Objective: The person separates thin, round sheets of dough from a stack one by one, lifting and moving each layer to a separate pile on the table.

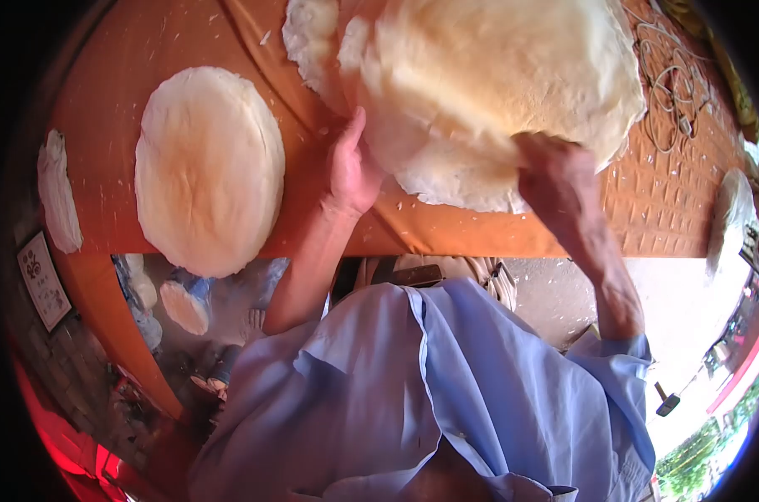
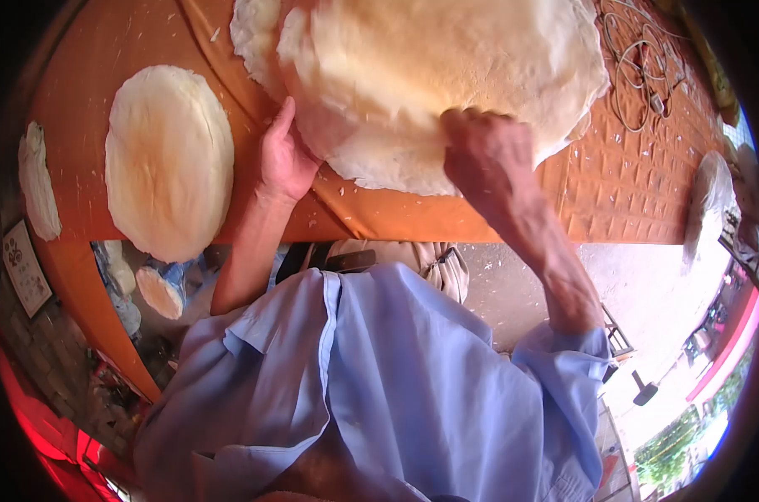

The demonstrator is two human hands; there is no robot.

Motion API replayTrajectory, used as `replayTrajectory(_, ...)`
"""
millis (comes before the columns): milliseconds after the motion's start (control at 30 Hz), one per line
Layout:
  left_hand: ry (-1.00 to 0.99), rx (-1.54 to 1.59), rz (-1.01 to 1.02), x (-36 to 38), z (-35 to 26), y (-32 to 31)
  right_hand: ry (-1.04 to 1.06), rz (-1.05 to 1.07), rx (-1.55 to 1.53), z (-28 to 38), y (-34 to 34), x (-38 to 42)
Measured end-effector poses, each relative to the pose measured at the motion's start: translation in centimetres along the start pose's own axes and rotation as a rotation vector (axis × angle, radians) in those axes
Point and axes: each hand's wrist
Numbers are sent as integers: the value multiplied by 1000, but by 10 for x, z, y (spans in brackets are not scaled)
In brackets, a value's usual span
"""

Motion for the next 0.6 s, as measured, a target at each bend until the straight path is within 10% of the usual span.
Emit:
replayTrajectory(467, -144, -245, -118, 6, 26, -11, 89, 98, -95, 61, -37, 55)
replayTrajectory(600, -207, -358, 7, 4, 18, -4, -119, -229, -151, 25, -2, 70)
Point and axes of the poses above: each hand's wrist, its own x-axis away from the middle knuckle, its own y-axis out of the back of the hand, z = x × y, and after that the axes turned 8 degrees about y, right-handed
